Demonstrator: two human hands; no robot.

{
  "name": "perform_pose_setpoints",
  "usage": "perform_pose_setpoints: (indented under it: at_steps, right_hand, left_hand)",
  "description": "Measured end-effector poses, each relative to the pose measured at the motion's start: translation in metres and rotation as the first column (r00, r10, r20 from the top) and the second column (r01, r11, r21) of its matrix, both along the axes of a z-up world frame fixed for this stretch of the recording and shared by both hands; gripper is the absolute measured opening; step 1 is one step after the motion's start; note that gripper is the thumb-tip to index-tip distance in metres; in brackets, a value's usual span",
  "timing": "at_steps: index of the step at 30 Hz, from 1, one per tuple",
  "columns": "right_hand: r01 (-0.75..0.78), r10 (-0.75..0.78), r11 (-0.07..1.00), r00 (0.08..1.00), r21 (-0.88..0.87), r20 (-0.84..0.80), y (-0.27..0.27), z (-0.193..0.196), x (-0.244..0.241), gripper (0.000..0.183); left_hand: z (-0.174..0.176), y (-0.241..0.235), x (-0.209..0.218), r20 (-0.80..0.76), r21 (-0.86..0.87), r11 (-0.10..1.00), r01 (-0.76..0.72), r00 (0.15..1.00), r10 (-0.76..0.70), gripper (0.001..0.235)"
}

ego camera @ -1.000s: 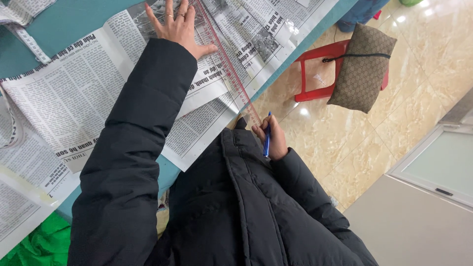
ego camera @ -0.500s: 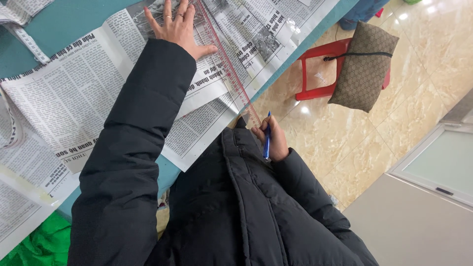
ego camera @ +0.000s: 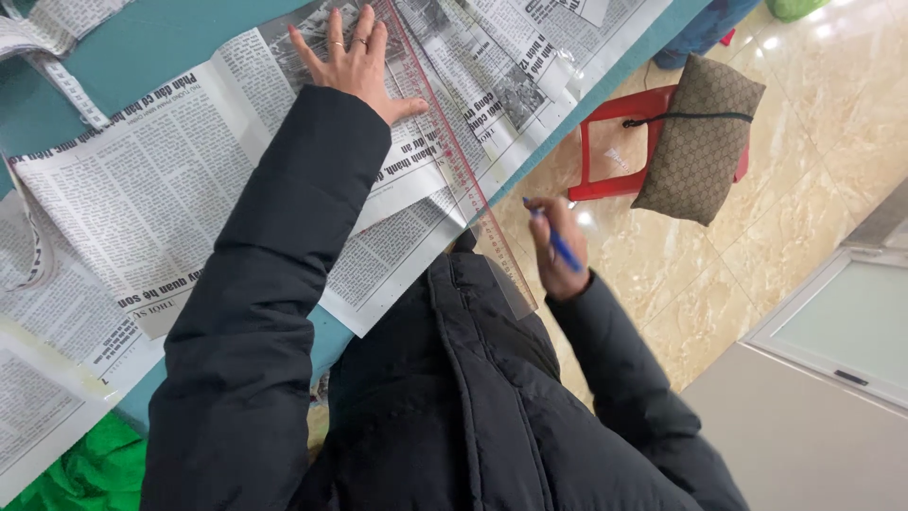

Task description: The person uses a ruler and a blue pen to draw straight lines on a large sheet of newspaper spread across a table. They repeatedly reposition the ruler to mark different sections of the paper. After marking, the person folds the newspaper along the drawn lines.

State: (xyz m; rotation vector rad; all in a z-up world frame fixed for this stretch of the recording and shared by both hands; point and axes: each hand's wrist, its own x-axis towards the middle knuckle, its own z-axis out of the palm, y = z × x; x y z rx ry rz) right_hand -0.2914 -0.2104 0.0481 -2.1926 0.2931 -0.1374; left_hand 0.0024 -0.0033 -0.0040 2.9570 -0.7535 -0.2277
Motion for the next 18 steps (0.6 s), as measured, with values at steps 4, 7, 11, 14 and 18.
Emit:
perform_pose_setpoints:
  at_steps: [4, 7, 11, 14, 18]
  right_hand:
    - [-0.134, 0.13, 0.991, 0.967, 0.001, 0.219, -0.005, 0.012, 0.082, 0.016]
    - [-0.265, 0.163, 0.928, 0.921, 0.262, 0.355, -0.003, -0.015, 0.162, 0.011]
    - [-0.375, 0.161, 0.819, 0.877, 0.435, 0.453, 0.014, -0.037, 0.254, 0.028]
    - [-0.321, 0.181, 0.922, 0.853, 0.219, 0.49, 0.023, -0.042, 0.287, 0.028]
    - [-0.255, 0.243, 0.966, 0.857, -0.037, 0.454, 0.03, -0.049, 0.306, 0.023]
  left_hand:
    - [0.003, -0.003, 0.002, -0.067, 0.054, 0.999, -0.005, 0.998, 0.009, 0.122]
    - [0.007, -0.006, 0.0, -0.089, 0.095, 0.995, -0.029, 0.995, 0.037, 0.123]
    - [0.008, -0.009, 0.002, -0.103, 0.115, 0.992, -0.044, 0.993, 0.056, 0.128]
    - [0.003, -0.01, -0.002, -0.077, 0.124, 0.99, -0.071, 0.994, 0.081, 0.12]
    - [0.012, -0.011, 0.002, -0.175, 0.171, 0.984, -0.052, 0.981, 0.082, 0.122]
